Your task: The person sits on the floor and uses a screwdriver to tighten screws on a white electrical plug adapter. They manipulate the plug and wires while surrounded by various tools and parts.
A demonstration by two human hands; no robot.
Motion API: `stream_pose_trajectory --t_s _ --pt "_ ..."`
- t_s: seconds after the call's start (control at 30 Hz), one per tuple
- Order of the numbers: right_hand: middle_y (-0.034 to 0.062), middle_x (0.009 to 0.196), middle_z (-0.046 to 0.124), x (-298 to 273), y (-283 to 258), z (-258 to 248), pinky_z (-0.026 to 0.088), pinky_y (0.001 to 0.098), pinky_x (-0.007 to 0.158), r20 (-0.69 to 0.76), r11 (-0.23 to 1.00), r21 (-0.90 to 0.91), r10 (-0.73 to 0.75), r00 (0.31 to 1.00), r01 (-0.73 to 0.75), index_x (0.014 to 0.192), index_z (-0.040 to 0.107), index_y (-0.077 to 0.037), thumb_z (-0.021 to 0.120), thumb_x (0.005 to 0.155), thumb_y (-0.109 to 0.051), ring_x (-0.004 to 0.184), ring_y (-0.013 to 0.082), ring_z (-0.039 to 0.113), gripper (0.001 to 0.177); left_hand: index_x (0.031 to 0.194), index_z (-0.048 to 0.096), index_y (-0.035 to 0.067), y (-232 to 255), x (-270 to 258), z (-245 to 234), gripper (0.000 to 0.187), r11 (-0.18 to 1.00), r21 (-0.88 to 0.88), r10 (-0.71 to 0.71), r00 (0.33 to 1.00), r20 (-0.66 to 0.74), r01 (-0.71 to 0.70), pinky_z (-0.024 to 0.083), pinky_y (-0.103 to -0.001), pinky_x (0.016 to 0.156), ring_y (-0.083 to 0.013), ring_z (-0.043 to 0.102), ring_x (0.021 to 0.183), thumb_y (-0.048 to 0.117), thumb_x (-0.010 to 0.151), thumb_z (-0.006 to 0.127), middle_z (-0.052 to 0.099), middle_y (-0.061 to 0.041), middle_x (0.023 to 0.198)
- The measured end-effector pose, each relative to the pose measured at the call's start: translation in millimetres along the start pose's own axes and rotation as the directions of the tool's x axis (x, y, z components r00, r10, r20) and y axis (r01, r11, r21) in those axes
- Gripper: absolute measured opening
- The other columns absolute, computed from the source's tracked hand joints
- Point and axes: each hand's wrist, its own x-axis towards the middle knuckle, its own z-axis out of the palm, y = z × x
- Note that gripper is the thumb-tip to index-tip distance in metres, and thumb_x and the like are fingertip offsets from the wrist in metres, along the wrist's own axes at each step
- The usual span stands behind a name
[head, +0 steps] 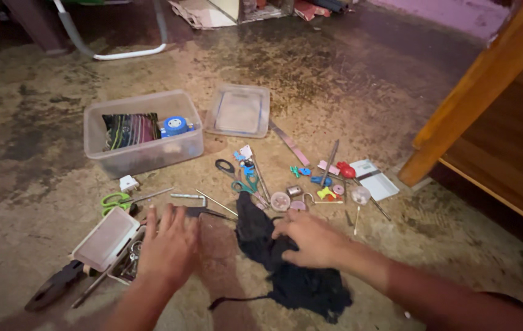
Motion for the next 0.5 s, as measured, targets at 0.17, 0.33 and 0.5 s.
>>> stream_pose_trajectory --t_s 0.17,0.33,0.5 --pt "0.0129 0.116 0.062 42.4 -26.8 2.1 0.047 0.0433 0.101 -0.151 0.962 0.162 -0.195 0.969 0.218 0.113 0.068 -0.01 0.077 0.083 -0.026 0.117 0.0333 0.058 0.036 0.124 0.06 0.011 -46.7 22.3 -1.4 0.038 0.999 0.009 -0.035 0.964 -0.263 0.039 0.02 -0.056 0.122 -0.0335 0.038 0.142 0.02 0.087 0.06 0.05 -0.013 0.142" --pt "0.0165 0.114 0.059 149.5 -80.9 15.4 0.048 0.0478 0.095 -0.175 0.927 0.095 -0.342 0.923 0.362 0.116 0.069 -0.011 0.07 0.086 -0.02 0.115 0.0373 0.057 0.031 0.12 0.065 0.011 -123.5 69.4 22.0 0.033 0.965 -0.152 -0.257 0.898 -0.358 0.216 0.027 -0.056 0.121 -0.0339 0.044 0.138 0.022 0.09 0.059 0.06 -0.012 0.133" --pt "0.014 0.117 0.06 306.7 -140.0 30.5 0.05 0.0505 0.093 -0.129 0.932 -0.032 -0.361 0.923 0.36 0.119 0.07 -0.016 0.057 0.087 -0.006 0.114 0.0373 0.059 0.037 0.123 0.064 0.009 -209.4 101.5 69.6 0.044 0.876 -0.224 -0.453 0.888 -0.078 0.427 0.041 -0.055 0.108 -0.0382 0.054 0.128 0.031 0.085 0.064 0.065 -0.017 0.13"
